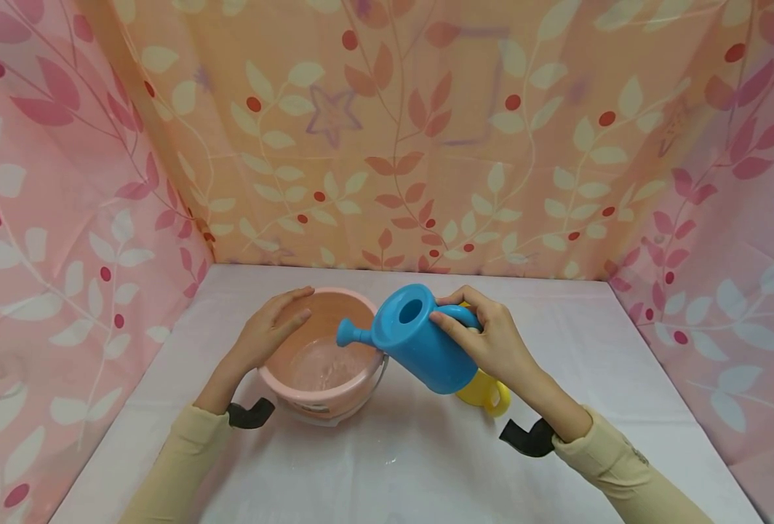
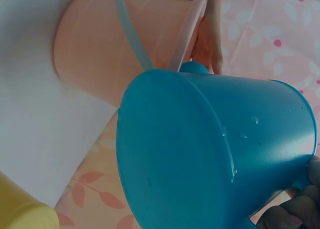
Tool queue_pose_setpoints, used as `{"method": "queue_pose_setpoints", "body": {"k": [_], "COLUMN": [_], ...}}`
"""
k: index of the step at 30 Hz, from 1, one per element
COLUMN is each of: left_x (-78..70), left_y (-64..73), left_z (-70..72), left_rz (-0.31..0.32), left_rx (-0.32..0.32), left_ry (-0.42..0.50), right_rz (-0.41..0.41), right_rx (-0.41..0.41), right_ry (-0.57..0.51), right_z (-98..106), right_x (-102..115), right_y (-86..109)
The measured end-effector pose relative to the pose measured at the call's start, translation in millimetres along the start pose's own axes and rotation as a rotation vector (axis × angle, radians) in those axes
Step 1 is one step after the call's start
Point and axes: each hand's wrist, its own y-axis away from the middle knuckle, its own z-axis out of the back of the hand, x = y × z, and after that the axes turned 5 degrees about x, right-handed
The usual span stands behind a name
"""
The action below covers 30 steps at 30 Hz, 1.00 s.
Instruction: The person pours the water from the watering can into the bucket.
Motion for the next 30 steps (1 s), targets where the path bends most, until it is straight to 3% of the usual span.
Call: {"method": "queue_pose_setpoints", "body": {"k": [30], "left_x": [2.7], "left_y": [-1.7], "left_z": [-1.3], "left_rz": [-0.013], "left_rx": [-0.004], "left_ry": [-0.005], "right_rz": [0.008], "right_rx": [-0.009], "right_ry": [-0.008], "right_z": [0.6], "right_x": [1.4], "right_y": [0.8]}}
